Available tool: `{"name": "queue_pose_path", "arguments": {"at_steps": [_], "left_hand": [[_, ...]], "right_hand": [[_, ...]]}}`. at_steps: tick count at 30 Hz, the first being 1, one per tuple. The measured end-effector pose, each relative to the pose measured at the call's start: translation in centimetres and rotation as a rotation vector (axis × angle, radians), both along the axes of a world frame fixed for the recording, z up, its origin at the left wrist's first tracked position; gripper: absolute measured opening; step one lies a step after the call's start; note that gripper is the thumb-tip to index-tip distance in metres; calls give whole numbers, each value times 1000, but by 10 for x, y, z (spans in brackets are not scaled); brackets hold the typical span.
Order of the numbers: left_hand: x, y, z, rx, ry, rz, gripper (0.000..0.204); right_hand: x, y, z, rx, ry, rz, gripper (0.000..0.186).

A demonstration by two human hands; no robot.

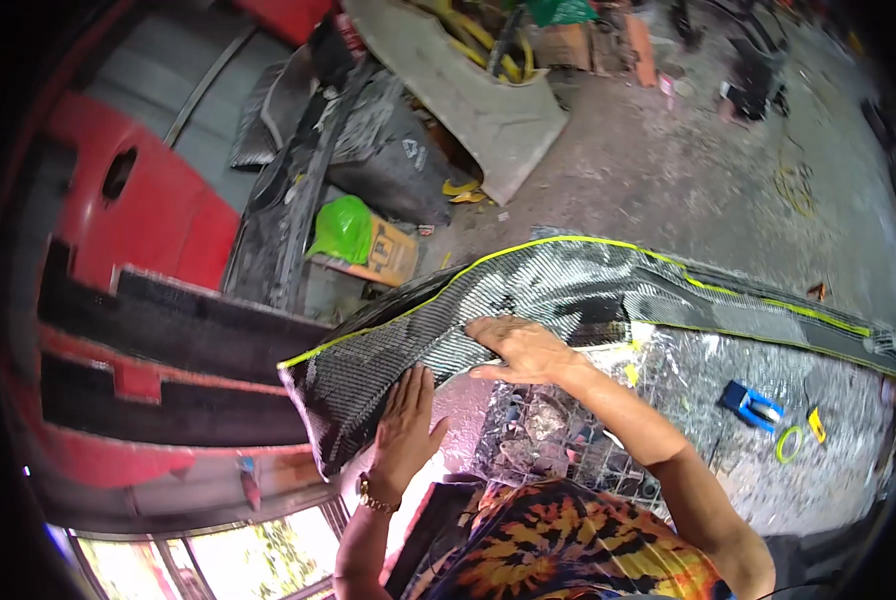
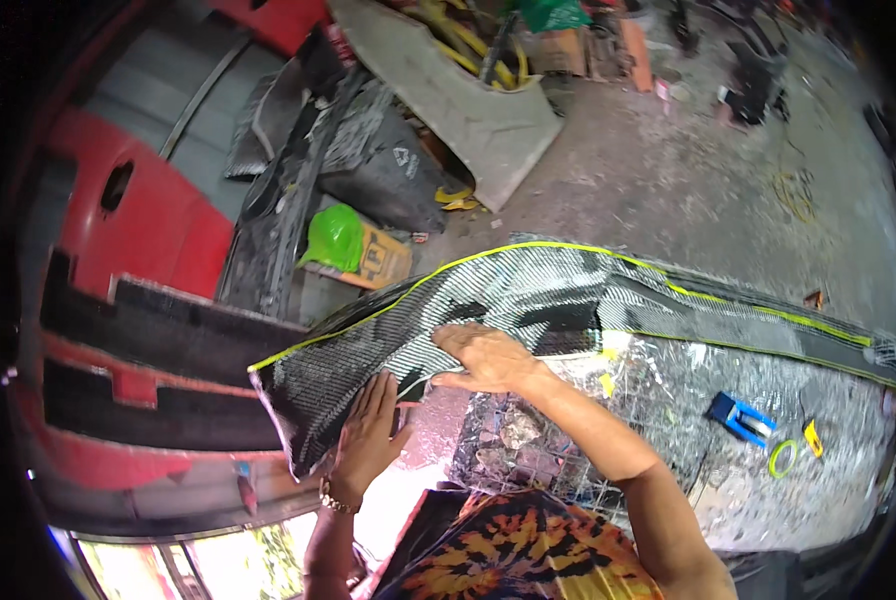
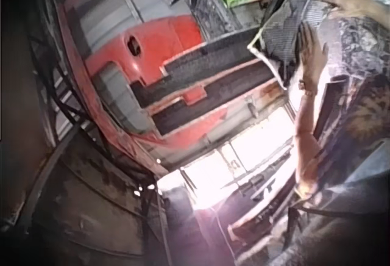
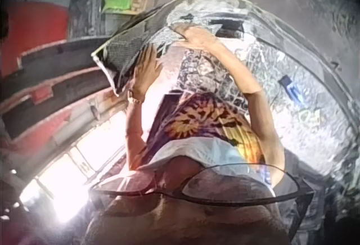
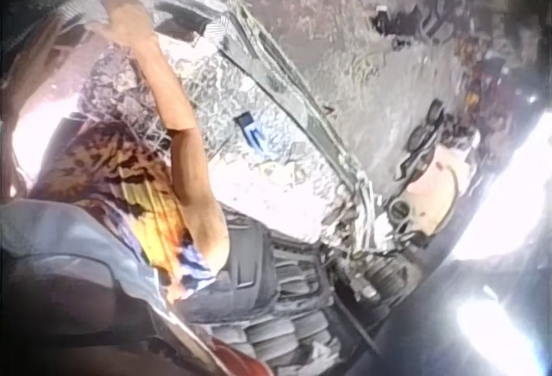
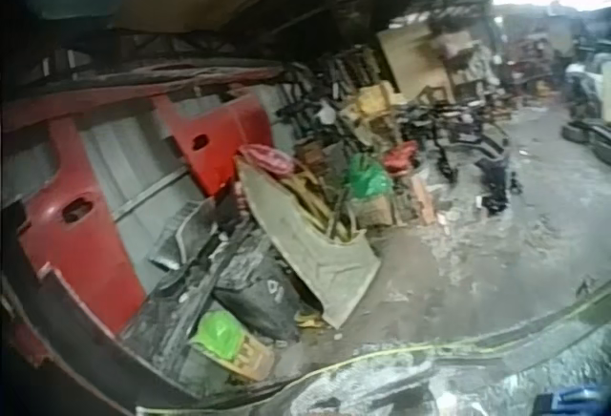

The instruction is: The person trims and secures carbon fiber fabric onto a curved automotive part by hand using scissors and tape.

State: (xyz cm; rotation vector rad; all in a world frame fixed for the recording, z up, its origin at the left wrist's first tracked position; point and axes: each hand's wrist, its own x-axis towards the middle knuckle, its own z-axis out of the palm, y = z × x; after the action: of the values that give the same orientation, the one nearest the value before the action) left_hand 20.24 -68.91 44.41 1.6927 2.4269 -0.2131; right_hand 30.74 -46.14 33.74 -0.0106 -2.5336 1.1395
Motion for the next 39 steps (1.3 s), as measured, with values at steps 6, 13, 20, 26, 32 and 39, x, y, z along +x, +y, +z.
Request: {"name": "queue_pose_path", "arguments": {"at_steps": [6,13,20,26,32,39], "left_hand": [[-7,66,-34,84,-248,-87,84],[-5,74,-32,-22,-192,-58,85],[1,96,-55,96,-222,-196,86],[-1,109,-61,108,-217,-224,79],[-5,112,-61,106,-237,-214,79],[-1,110,-54,52,-267,-219,79]], "right_hand": [[-2,3,-5,-17,58,47,77],[47,22,-14,93,14,-32,75],[52,23,-21,144,-47,-74,78],[45,28,-26,129,-36,-71,80],[42,30,-23,89,-72,-94,80],[83,32,9,66,19,-212,58]]}}
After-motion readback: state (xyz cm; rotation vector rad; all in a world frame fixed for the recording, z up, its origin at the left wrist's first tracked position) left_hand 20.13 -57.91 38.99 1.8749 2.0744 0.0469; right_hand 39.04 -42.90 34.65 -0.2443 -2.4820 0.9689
